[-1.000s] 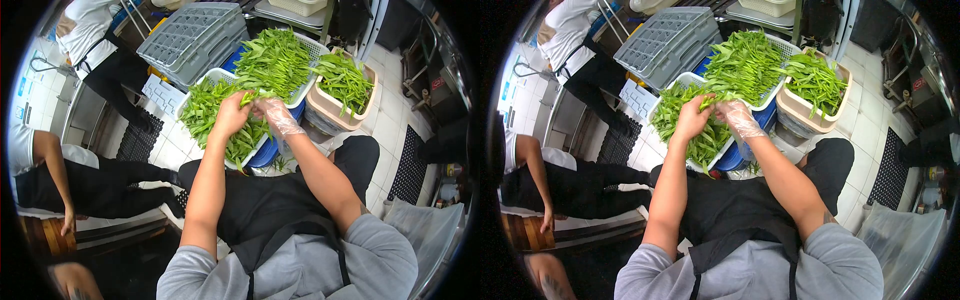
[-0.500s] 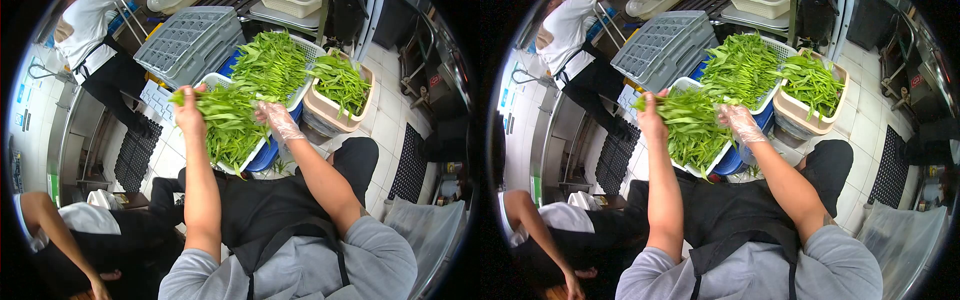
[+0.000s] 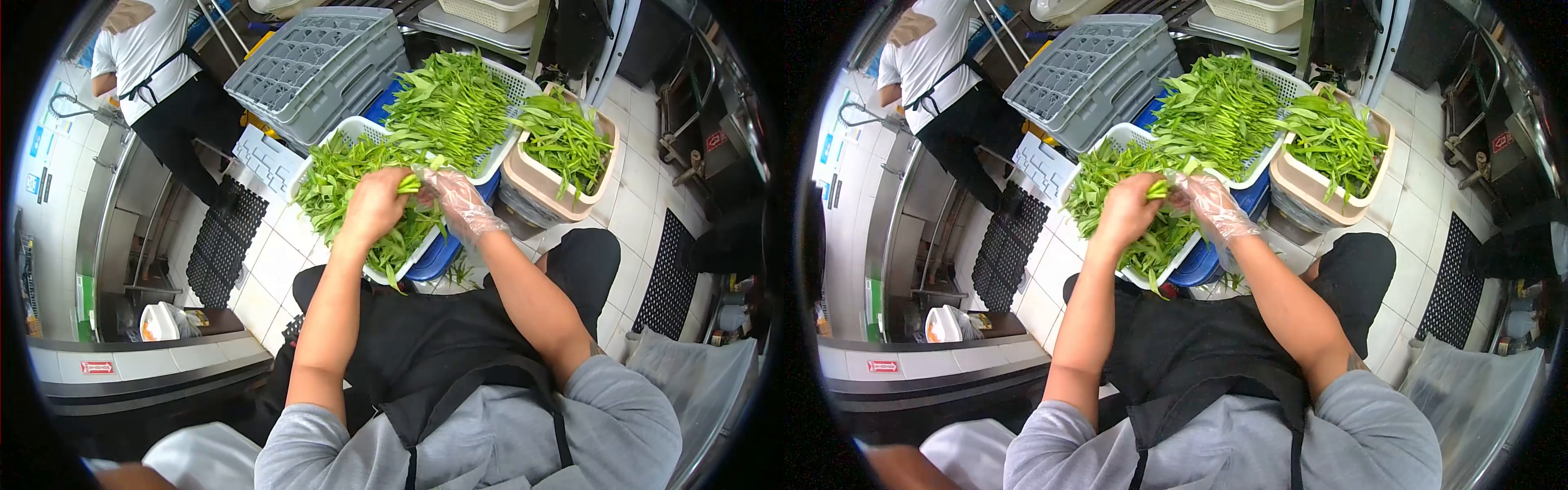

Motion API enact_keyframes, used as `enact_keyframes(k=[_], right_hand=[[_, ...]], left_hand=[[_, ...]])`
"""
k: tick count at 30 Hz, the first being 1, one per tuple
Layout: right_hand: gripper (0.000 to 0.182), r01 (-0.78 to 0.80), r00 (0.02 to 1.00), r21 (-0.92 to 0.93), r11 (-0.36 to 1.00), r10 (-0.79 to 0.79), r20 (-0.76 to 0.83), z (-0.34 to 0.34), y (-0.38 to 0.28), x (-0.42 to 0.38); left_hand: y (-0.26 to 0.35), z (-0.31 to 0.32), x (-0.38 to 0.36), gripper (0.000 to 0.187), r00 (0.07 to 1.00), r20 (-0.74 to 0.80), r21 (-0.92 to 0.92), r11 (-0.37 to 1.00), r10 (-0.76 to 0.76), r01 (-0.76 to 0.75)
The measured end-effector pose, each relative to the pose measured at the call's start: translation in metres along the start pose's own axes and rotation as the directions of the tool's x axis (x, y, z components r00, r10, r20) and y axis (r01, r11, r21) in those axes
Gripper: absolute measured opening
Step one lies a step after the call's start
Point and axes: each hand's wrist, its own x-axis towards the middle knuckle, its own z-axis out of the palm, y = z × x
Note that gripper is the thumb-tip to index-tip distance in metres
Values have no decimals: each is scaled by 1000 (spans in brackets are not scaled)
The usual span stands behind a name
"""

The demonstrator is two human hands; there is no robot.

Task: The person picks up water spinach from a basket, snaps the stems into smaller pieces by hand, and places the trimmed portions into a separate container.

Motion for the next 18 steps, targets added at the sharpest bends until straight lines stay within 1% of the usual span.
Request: enact_keyframes(k=[2,3,5,7,9,10,11,12,14,15,16,18], right_hand=[[50,30,999,-85,996,-28,32,1,-13,-2],[48,33,999,54,998,-34,20,5,-8,2],[48,-31,999,31,999,32,-20,-3,-4,8],[46,-74,995,43,996,77,-61,-6,-4,13],[47,-181,981,-228,957,160,-110,-9,-8,24],[48,-235,970,-355,905,196,-143,-10,-14,26],[41,-111,994,-725,680,78,-79,-16,-20,24],[39,-60,998,-840,539,47,-41,-19,-18,23],[35,47,999,-978,204,6,49,-23,-14,25],[30,-12,999,-987,162,35,-6,-17,-22,21],[30,1,1000,-986,167,2,2,-13,-28,18],[30,31,998,-984,177,-64,20,-2,-31,15]], left_hand=[[-15,16,-2,33,996,-66,49,997,65,-62],[-15,14,-1,34,998,-60,-22,1000,-23,22],[-18,7,-5,37,979,-25,-159,968,-201,194],[-21,-6,-10,39,958,-36,-315,913,-284,259],[-35,-17,-16,40,933,-30,-471,828,-359,304],[-43,-19,-19,34,931,-129,-602,773,-341,200],[-53,-27,-27,32,899,-90,-694,675,-429,253],[-59,-39,-34,30,861,-40,-772,563,-507,295],[-74,-54,-48,22,824,-125,-887,434,-553,156],[-82,-58,-56,20,804,-245,-884,465,-542,43],[-86,-69,-66,19,787,-264,-879,475,-557,41],[-86,-83,-75,19,735,-441,-821,563,-515,-98]])
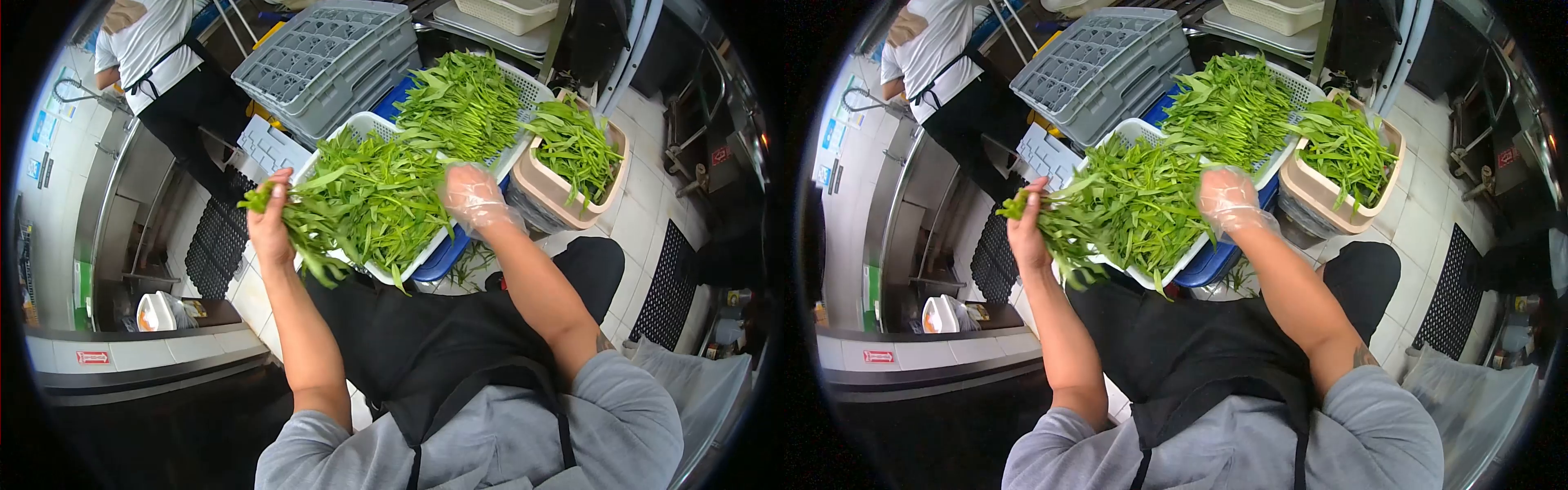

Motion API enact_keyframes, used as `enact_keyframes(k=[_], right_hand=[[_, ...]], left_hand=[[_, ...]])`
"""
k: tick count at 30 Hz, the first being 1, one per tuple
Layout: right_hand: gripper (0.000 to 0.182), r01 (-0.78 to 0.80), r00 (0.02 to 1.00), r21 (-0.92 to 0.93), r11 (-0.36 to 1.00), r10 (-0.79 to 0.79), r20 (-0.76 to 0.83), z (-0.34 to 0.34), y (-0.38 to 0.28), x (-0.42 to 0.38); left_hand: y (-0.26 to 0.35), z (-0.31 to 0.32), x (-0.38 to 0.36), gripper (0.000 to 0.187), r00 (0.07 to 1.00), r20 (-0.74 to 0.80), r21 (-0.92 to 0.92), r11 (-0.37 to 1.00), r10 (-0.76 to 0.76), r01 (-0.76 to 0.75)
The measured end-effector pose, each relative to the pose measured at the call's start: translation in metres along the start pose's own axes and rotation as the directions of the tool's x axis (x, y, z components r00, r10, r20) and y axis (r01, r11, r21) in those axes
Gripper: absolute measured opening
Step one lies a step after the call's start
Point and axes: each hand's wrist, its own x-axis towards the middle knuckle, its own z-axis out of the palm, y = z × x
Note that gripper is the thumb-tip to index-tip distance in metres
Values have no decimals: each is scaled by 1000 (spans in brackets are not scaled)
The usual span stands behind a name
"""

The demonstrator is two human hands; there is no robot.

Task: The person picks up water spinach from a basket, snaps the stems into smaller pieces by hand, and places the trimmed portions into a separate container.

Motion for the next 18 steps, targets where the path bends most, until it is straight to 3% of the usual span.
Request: enact_keyframes(k=[2,4,7,10,11,14,16,18], right_hand=[[32,180,983,151,972,-170,-72,12,-15,-1],[40,376,917,233,897,-323,-234,34,-37,-3],[28,352,918,161,922,-307,-252,47,-53,-7],[20,358,906,163,919,-301,-297,59,-51,6],[18,358,905,156,921,-301,-302,58,-46,10],[13,445,838,129,886,-361,-410,23,-45,8],[11,512,795,115,851,-419,-439,6,-44,12],[10,619,701,98,779,-491,-518,-6,-45,15]], left_hand=[[11,-9,-5,20,998,-53,26,999,43,-42],[3,-15,-7,20,997,-66,-91,995,43,-49],[-4,-9,-13,20,995,-84,-204,978,-59,41],[1,-2,-23,31,994,-62,110,989,-89,96],[0,2,-26,35,990,-61,111,985,-125,131],[9,29,-29,24,992,49,366,926,-118,92],[3,43,-21,24,969,245,479,864,35,-153],[6,64,-12,26,932,356,560,784,64,-268]])
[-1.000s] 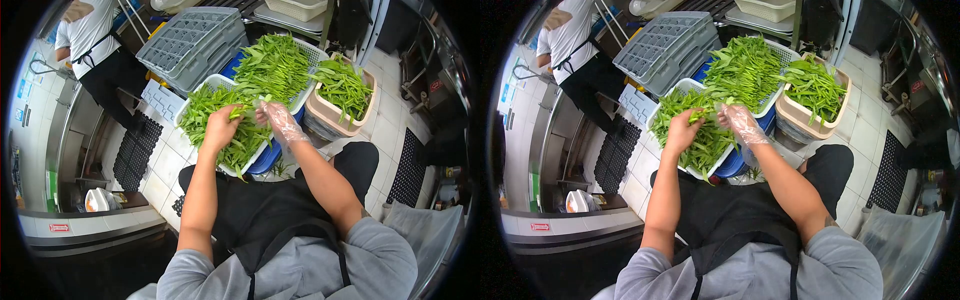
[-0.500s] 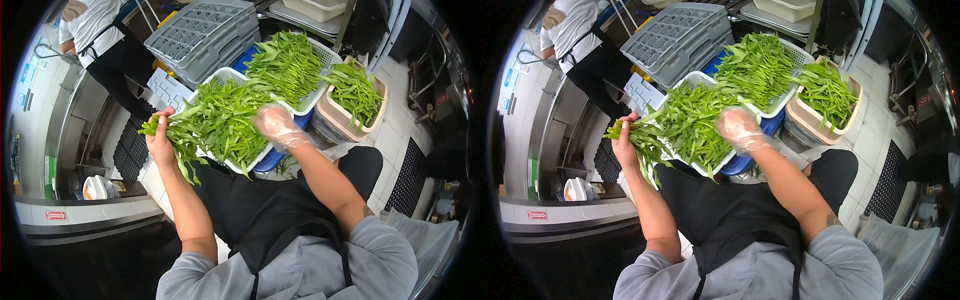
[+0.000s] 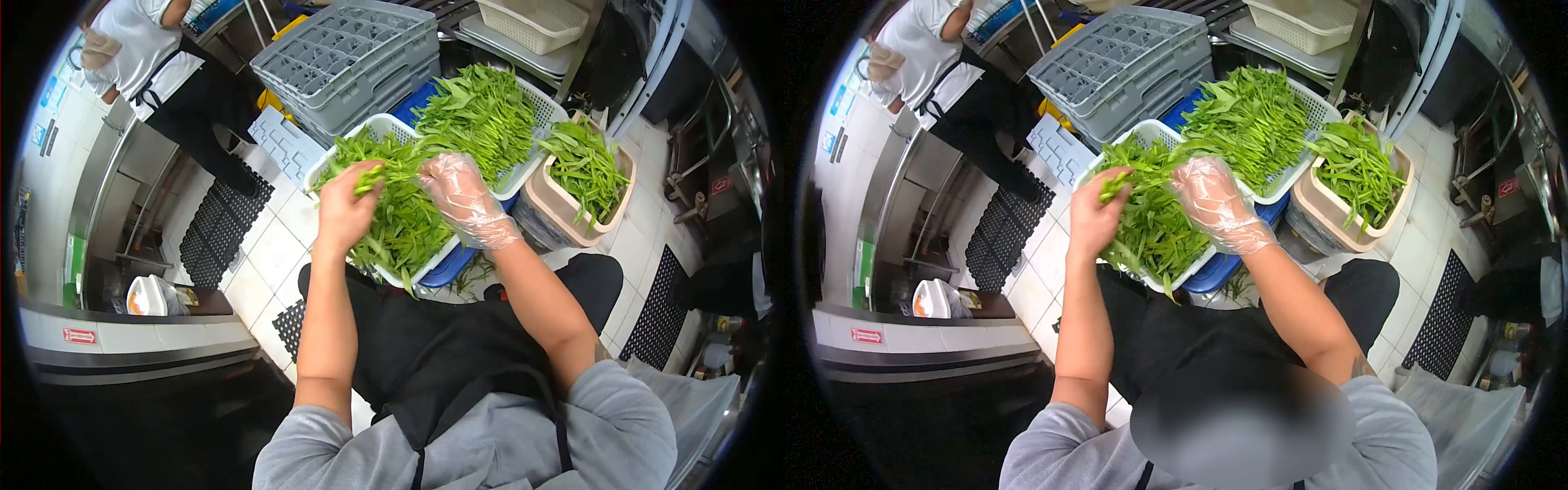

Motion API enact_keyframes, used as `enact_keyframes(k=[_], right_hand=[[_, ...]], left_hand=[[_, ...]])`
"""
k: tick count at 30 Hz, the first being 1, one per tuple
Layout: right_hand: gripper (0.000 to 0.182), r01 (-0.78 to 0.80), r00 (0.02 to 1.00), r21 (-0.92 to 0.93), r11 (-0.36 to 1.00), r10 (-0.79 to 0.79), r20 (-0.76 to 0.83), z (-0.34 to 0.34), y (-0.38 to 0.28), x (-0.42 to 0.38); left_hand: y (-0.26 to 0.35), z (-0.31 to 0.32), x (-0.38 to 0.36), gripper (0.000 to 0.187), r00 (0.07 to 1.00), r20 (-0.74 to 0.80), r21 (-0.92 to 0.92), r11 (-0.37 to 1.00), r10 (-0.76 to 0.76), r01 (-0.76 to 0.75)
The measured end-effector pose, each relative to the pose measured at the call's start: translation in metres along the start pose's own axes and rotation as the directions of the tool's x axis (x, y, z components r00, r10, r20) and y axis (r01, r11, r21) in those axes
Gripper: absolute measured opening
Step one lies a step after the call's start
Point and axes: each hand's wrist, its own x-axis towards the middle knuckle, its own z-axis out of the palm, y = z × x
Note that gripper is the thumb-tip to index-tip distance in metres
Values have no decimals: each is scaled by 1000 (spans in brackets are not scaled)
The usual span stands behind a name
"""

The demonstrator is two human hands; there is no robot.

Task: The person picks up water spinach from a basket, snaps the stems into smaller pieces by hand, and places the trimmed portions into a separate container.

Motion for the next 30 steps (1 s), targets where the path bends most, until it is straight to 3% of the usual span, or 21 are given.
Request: enact_keyframes(k=[2,3,6,7,11,14,15,18,19,22,23,27,30], right_hand=[[9,56,998,44,997,-55,-35,-9,-5,9],[14,65,997,63,996,-68,40,-13,-4,14],[21,-66,993,193,979,45,112,-26,-9,27],[26,-200,977,296,934,169,128,-29,-13,30],[27,-534,812,542,649,573,114,0,-1,16],[25,-503,854,397,768,511,95,23,-1,-2],[25,-501,863,351,791,487,135,35,2,-13],[37,-256,967,105,961,256,14,44,-21,-30],[51,-133,991,70,989,131,23,40,-28,-30],[55,100,995,-44,994,-100,2,54,-35,-33],[50,134,989,-9,991,-134,-57,65,-36,-38],[28,165,986,14,986,-164,-35,67,-37,-48],[36,53,998,173,984,-58,20,47,-45,-34]], left_hand=[[1,14,15,28,994,96,80,995,56,-64],[1,17,20,29,986,147,117,989,78,-95],[3,13,32,30,946,317,168,986,-71,18],[4,9,31,25,940,312,139,985,-140,100],[-30,-6,15,16,922,320,-371,867,-217,332],[-59,-10,-2,18,914,291,-628,664,-282,405],[-72,-11,-5,18,918,301,-645,654,-258,395],[-85,-11,-16,18,917,272,-717,574,-293,396],[-86,-9,-19,18,914,254,-736,550,-315,394],[-96,-4,-21,22,916,233,-762,524,-327,381],[-100,0,-23,25,923,220,-800,483,-315,356],[-99,6,-20,23,883,201,-850,372,-425,373],[-101,17,-17,21,824,118,-890,308,-555,336]])
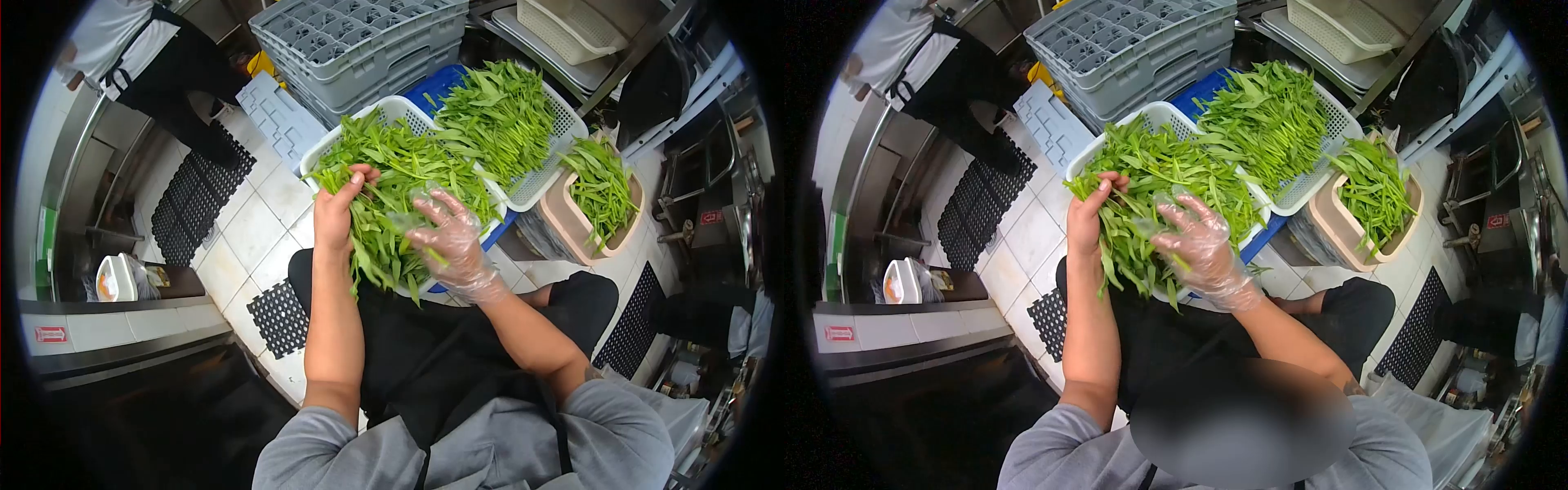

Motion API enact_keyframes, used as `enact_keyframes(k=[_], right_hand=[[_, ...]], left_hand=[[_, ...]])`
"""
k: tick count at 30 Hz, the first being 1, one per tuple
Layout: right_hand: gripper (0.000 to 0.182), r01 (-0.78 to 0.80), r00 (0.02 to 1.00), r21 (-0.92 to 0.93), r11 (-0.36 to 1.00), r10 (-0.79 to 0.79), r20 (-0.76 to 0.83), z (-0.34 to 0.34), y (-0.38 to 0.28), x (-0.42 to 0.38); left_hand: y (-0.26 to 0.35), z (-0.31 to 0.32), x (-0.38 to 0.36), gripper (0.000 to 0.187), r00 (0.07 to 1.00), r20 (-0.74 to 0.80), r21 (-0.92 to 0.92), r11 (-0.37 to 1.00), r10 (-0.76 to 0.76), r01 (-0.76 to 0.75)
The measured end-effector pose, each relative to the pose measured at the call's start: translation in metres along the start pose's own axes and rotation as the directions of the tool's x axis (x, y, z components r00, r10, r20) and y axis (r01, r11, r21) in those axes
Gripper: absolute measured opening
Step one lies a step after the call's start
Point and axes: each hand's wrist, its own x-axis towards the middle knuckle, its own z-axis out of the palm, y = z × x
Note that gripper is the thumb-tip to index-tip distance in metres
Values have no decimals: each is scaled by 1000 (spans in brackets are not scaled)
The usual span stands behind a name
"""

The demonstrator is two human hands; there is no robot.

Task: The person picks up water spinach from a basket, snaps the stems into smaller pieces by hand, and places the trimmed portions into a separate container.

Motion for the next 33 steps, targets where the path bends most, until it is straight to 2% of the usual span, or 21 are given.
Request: enact_keyframes(k=[1,4,5,8,9,12,15,18,20,22,24,26,27,30,31,33], right_hand=[[35,1,1000,85,996,1,-31,-2,5,2],[36,0,1000,98,995,1,-19,-8,16,7],[33,-33,999,125,992,36,-18,-15,14,7],[24,-181,974,391,903,219,-55,-17,28,2],[16,-342,889,492,801,445,-106,-15,21,2],[20,-347,628,813,468,759,-169,-37,12,18],[25,-444,657,674,591,726,-204,-57,20,36],[24,-636,753,335,695,654,74,-61,41,34],[20,-518,855,200,831,508,103,-55,35,42],[19,-386,908,24,922,375,189,-56,19,57],[21,-174,965,7,985,170,200,-42,15,59],[19,16,980,2,1000,-16,197,-25,20,53],[18,-1,976,8,1000,-1,217,-33,7,60],[22,-347,937,312,885,313,155,-21,36,58],[26,-495,868,263,828,461,181,-22,47,63],[27,-565,820,124,816,539,193,-8,60,70]], left_hand=[[-1,1,1,20,1000,-12,-14,1000,9,-9],[3,6,-2,20,999,-14,-65,997,-39,38],[4,9,-3,20,1000,-4,-94,995,-31,30],[11,14,-11,21,996,16,-14,996,-84,84],[8,15,-9,22,997,40,-7,998,-62,62],[4,13,-12,22,997,12,78,994,-75,74],[6,16,-15,24,999,-44,77,997,19,-15],[12,30,-19,27,984,-62,170,973,167,-155],[25,48,-28,27,974,-23,300,931,225,-208],[24,66,-36,28,982,59,301,935,179,-188],[20,80,-41,27,989,98,337,931,112,-139],[4,68,-37,27,979,25,337,920,203,-200],[-6,61,-35,27,969,-11,338,913,247,-229],[-5,12,-29,25,947,-191,64,966,257,-250],[5,2,-31,24,946,-218,-36,966,241,-255],[21,-18,-39,22,954,-225,-180,953,200,-242]])
